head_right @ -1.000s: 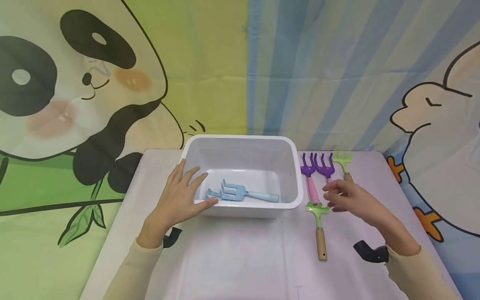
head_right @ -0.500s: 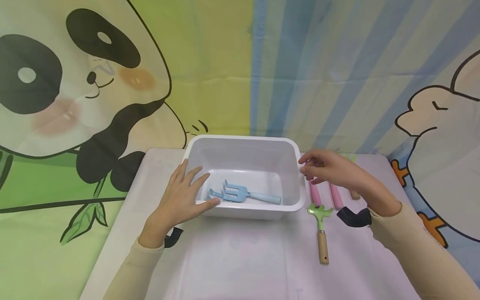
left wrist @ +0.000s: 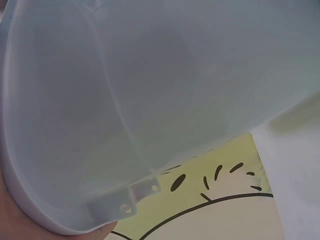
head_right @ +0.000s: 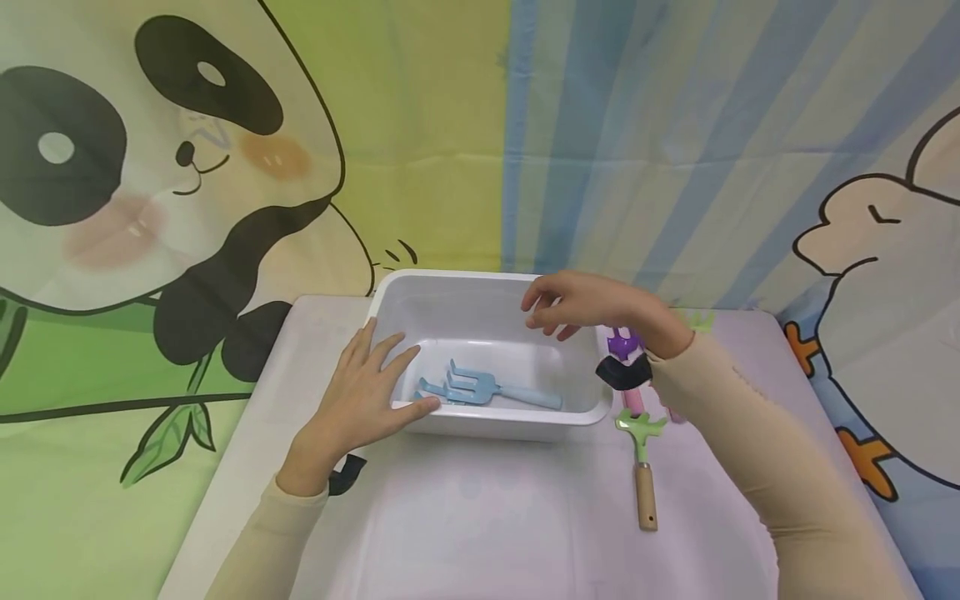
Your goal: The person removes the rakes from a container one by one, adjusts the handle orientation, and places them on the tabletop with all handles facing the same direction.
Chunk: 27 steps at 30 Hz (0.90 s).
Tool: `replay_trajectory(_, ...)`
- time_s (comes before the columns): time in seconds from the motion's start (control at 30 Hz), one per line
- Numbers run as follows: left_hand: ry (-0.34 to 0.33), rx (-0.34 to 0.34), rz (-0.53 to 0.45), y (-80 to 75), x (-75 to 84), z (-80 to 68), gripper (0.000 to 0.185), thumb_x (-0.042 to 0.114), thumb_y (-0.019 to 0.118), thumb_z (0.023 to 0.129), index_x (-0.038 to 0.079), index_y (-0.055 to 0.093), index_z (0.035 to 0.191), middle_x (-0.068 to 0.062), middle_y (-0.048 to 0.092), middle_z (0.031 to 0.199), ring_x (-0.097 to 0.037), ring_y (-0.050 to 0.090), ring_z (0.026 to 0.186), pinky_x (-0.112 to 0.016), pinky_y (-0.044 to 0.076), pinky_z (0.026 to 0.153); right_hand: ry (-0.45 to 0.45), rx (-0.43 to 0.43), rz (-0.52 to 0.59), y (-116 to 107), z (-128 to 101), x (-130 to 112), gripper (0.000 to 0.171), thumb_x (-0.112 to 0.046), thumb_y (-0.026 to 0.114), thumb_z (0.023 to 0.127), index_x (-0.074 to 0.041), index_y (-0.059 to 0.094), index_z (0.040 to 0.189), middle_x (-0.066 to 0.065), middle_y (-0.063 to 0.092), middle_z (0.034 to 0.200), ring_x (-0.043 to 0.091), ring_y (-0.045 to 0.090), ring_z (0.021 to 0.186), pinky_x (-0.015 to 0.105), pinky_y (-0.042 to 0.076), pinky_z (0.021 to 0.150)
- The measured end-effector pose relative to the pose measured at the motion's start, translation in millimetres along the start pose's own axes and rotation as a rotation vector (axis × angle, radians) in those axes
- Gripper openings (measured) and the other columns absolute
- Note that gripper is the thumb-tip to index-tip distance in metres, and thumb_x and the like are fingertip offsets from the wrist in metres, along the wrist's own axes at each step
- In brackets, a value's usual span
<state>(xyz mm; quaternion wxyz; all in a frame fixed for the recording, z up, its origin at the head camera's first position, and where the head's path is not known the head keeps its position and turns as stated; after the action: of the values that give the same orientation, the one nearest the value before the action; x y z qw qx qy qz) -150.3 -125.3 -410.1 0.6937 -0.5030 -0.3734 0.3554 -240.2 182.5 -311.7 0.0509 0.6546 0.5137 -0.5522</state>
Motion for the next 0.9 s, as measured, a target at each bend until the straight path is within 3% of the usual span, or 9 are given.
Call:
replay_trajectory(0.2,-0.003,-0.012,0.004,0.6,0.5,0.0,0.097,0.085,0.037,0.085,0.009,0.057,0.142,-0.019,0.047,0.147,-0.048,0.008,0.148,-0.054,0.004,0.118,0.063,-0.088,-0.026,7.5,44.1,2.5,0.036,-0.018,0.066,0.099,0.0,0.056,0.128,0.016,0.062,0.115,0.035,0.06,0.105,0.046,0.055,0.088)
replay_trajectory(0.43,0.0,-0.003,0.01,1.2,-1.1,0.5,0.098,0.086,0.036,0.084,0.009,0.057,0.142,-0.019,0.047,0.147,-0.048,0.008,0.148,-0.054,0.005,0.118,0.138,-0.168,-0.098,25.9,88.0,20.5,0.037,-0.022,0.072,0.093,-0.003,0.059,0.122,0.009,0.064,0.105,0.03,0.061,0.095,0.049,0.054,0.084)
replay_trajectory(0.6,0.01,0.009,0.003,1.4,-0.6,0.4,0.097,0.085,0.037,0.085,0.009,0.058,0.14,-0.02,0.048,0.146,-0.049,0.009,0.147,-0.055,0.006,0.118,0.158,-0.2,-0.15,42.6,106.8,35.8,0.041,-0.025,0.076,0.089,-0.001,0.062,0.119,0.006,0.065,0.102,0.028,0.062,0.091,0.048,0.055,0.081)
replay_trajectory(0.9,0.003,0.006,0.013,0.5,-0.1,1.6,0.097,0.085,0.038,0.084,0.009,0.058,0.141,-0.019,0.049,0.146,-0.048,0.01,0.147,-0.057,0.008,0.118,0.214,-0.277,-0.219,61.3,124.0,60.5,0.033,-0.021,0.072,0.09,-0.004,0.065,0.117,0.006,0.064,0.109,0.031,0.064,0.099,0.05,0.053,0.086)
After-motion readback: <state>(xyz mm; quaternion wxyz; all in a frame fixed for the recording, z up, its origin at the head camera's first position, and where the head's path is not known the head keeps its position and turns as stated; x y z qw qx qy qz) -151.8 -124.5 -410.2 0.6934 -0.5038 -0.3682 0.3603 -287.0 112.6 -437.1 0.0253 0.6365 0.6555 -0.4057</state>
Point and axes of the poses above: each hand's wrist, its own z-axis towards the middle knuckle, its own y-axis out of the palm, x = y × z, the point moved 3 cm from there along z, towards the middle knuckle
